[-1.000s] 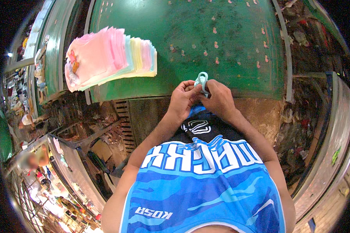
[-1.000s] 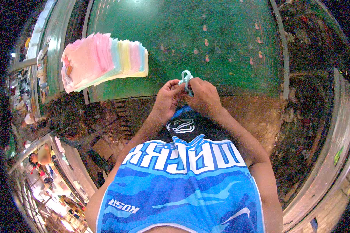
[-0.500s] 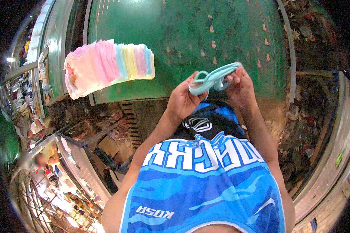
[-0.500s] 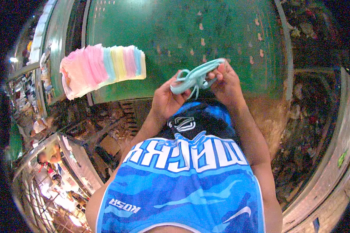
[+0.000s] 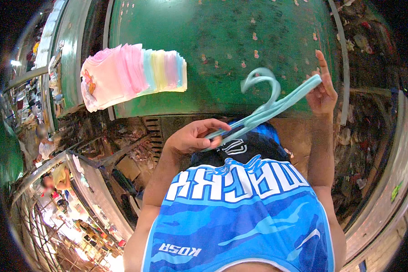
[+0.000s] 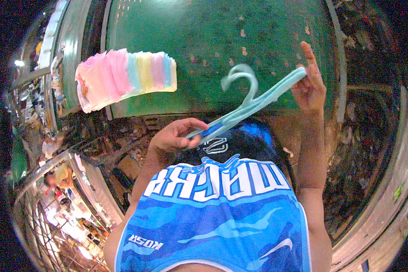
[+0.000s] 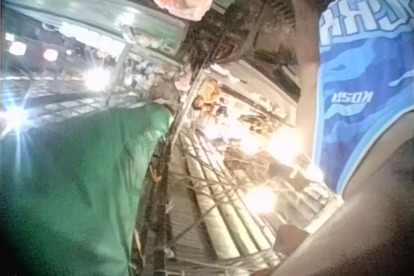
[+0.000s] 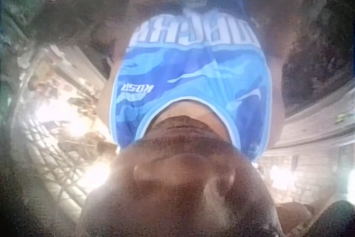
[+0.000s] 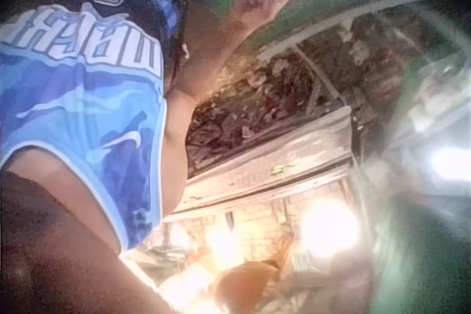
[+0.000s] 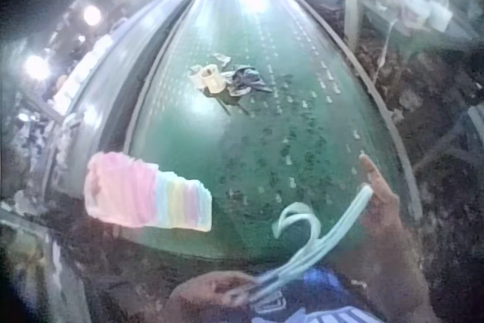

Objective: The person folds a stack of pastel-colored cloths with a teddy bear print, then ties them into a bundle using a white elastic band. The person repeats the process with a second stack of cloths, securing each bundle with an elastic band.

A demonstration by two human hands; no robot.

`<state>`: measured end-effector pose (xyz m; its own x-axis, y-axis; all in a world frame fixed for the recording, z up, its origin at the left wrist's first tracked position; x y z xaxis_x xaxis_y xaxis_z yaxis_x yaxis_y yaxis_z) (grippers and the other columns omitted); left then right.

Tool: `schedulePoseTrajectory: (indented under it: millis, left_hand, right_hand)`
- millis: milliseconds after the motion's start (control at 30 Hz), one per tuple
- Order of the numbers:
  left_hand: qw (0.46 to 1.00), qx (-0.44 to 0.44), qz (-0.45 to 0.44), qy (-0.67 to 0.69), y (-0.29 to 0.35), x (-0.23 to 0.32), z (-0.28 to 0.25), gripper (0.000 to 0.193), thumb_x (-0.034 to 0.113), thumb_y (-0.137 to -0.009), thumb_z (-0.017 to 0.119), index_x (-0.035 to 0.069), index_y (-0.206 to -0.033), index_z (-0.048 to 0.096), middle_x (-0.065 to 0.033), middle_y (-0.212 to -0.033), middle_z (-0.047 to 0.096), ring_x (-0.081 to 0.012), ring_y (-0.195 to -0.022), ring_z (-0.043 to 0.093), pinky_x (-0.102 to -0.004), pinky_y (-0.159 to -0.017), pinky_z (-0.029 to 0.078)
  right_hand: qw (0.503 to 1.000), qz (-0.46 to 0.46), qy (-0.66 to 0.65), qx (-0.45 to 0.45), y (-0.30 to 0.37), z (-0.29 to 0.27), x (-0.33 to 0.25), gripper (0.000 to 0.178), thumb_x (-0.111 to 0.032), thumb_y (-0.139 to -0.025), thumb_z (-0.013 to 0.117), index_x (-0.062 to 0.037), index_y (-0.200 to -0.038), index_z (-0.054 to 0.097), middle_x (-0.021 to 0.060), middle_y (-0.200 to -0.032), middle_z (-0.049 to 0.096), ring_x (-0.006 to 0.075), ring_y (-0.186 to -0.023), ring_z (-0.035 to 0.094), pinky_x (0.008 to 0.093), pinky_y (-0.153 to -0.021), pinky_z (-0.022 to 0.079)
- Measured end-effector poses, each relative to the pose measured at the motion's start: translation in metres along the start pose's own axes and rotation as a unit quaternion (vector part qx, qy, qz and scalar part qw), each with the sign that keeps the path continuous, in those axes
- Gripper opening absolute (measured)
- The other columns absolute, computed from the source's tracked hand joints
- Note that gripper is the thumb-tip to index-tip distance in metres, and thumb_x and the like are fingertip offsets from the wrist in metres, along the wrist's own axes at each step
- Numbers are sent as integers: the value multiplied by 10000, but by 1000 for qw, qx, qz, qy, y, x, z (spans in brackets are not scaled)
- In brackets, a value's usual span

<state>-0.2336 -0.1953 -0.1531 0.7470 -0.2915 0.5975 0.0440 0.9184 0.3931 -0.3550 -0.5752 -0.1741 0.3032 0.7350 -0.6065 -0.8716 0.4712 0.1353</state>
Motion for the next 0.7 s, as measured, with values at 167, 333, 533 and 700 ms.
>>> schedulePoseTrajectory:
  millis: [167,333,533,700]
  left_hand:
    - [825,272,-193,-456,24,47,-10,423,185,-870,812,22,-1210,621,-117,-832,742,-151,-745,685,-339,-681,517]
    - [729,316,-187,-577,45,53,-31,367,122,-867,774,30,-1209,679,-140,-944,780,-227,-740,740,-404,-697,577]
    - [545,601,-49,-582,108,44,-98,317,59,-852,785,55,-1165,740,-91,-978,785,-188,-745,730,-337,-639,571]
    - [444,604,146,-646,153,2,-121,111,100,-943,726,98,-1042,775,-59,-926,765,-228,-795,740,-380,-696,584]
  right_hand:
    - [995,26,58,-77,12,34,-14,932,-300,-947,787,-19,-1645,236,-67,-649,434,18,-506,407,235,-532,401]
    - [971,67,139,-184,23,44,-4,844,-292,-833,897,-14,-1494,452,-25,-715,588,84,-561,552,290,-558,487]
    - [685,242,590,-354,56,122,25,487,-235,-751,934,-2,-1098,685,76,-830,710,252,-715,669,363,-719,549]
    - [677,126,396,-608,74,149,23,208,-196,-808,858,-37,-894,755,128,-860,747,322,-728,708,394,-859,584]
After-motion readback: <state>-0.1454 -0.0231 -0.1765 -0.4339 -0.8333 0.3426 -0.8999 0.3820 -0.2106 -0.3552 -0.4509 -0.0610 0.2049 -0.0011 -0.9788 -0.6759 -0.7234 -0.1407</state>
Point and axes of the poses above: each hand's wrist, its own y-axis away from the middle knuckle, its own z-axis out of the palm, x = y × z, the point moved 4 cm from there along -y, towards the middle knuckle
